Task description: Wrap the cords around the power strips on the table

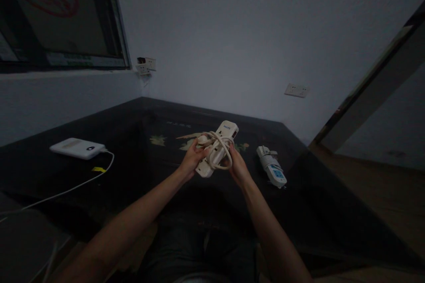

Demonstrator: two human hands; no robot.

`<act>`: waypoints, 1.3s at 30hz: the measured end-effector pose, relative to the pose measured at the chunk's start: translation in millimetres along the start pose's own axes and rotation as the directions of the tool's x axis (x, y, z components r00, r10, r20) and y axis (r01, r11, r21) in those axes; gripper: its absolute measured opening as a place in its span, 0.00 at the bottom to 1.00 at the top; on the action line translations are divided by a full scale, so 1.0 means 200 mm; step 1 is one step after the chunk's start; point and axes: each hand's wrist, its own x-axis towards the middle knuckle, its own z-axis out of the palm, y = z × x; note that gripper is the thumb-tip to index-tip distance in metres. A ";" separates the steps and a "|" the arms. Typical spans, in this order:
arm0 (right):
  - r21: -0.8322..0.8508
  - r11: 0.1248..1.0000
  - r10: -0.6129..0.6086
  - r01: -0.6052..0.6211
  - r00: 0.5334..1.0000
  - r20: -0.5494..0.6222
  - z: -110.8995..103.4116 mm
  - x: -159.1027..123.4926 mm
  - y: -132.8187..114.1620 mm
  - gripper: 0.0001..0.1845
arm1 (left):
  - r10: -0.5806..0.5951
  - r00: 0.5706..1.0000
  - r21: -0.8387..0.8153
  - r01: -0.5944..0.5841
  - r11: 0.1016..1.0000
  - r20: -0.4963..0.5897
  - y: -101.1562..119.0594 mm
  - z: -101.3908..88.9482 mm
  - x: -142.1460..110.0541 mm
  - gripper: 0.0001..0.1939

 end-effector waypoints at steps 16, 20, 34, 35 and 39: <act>-0.042 0.996 -0.076 0.073 0.996 -0.056 -0.02 -0.02 0.03 0.24 | -0.056 0.998 0.045 0.057 0.997 -0.019 -0.03 0.01 -0.01 0.36; -0.015 0.997 -0.078 0.077 0.986 -0.150 -0.05 -0.04 0.00 0.29 | -0.138 0.988 0.014 0.140 0.990 -0.071 -0.02 0.02 -0.01 0.27; -0.585 0.747 -0.410 0.317 0.912 -0.029 0.02 -0.04 0.06 0.34 | -0.113 0.992 -0.010 0.113 0.994 -0.056 -0.11 0.02 -0.01 0.29; -0.607 0.732 -0.412 0.310 0.911 -0.032 0.04 -0.04 0.06 0.33 | -0.092 0.994 0.004 0.093 0.996 -0.058 -0.11 0.02 -0.01 0.29; -0.676 0.689 -0.394 0.261 0.918 -0.047 0.14 -0.03 0.06 0.36 | -0.013 0.997 0.100 0.020 0.995 -0.073 -0.12 0.02 -0.01 0.27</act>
